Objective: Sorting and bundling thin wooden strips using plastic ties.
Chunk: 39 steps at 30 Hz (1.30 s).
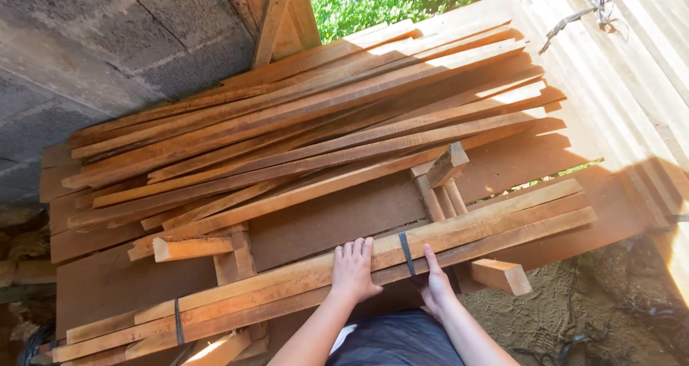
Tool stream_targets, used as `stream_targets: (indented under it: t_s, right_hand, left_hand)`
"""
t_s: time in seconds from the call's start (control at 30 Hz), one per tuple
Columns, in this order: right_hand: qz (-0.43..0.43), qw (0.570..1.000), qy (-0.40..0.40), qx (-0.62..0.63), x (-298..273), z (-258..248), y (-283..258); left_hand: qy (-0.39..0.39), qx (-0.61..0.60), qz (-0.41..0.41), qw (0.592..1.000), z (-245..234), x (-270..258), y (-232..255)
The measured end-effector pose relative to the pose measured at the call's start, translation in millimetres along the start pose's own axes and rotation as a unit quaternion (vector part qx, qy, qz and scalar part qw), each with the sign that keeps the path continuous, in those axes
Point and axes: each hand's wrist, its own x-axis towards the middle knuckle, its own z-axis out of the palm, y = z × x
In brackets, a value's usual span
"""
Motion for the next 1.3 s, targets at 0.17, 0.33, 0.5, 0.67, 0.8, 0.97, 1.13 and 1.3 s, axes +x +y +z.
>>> stream_targets:
  t_s: [0.17,0.33,0.5,0.67,0.8,0.97,1.13,1.3]
  right_hand:
    - [0.005,0.827,-0.026,-0.562,-27.3,-12.0,-25.3]
    - [-0.386,0.669,-0.044,-0.634,-39.5,18.6,-25.6]
    - [-0.61,0.409,-0.054,-0.677,38.8,42.8,8.9]
    - [-0.566,0.373,-0.039,-0.734,34.8,56.4,7.1]
    - [-0.577,0.362,-0.034,-0.731,35.0,55.1,7.6]
    - [-0.576,0.359,-0.035,-0.734,29.4,58.3,4.5]
    - [-0.581,0.377,-0.031,-0.72,43.0,69.3,11.4]
    - [-0.26,0.372,-0.142,-0.88,-6.1,144.6,-10.8]
  left_hand:
    - [0.054,-0.098,0.009,0.994,-11.5,-16.6,-15.5]
    - [0.149,-0.108,-0.08,0.98,13.1,-43.9,-49.9]
    - [0.234,-0.038,-0.128,0.963,14.1,-57.0,-49.8]
    - [0.229,-0.026,-0.128,0.965,19.0,-53.7,-53.0]
    - [0.238,-0.042,-0.122,0.963,13.7,-54.7,-51.3]
    - [0.239,-0.063,-0.126,0.961,5.3,-55.8,-51.1]
    - [0.183,-0.151,-0.126,0.963,10.1,-60.4,-80.2]
    - [0.073,-0.071,-0.218,0.971,40.1,-56.2,-137.8]
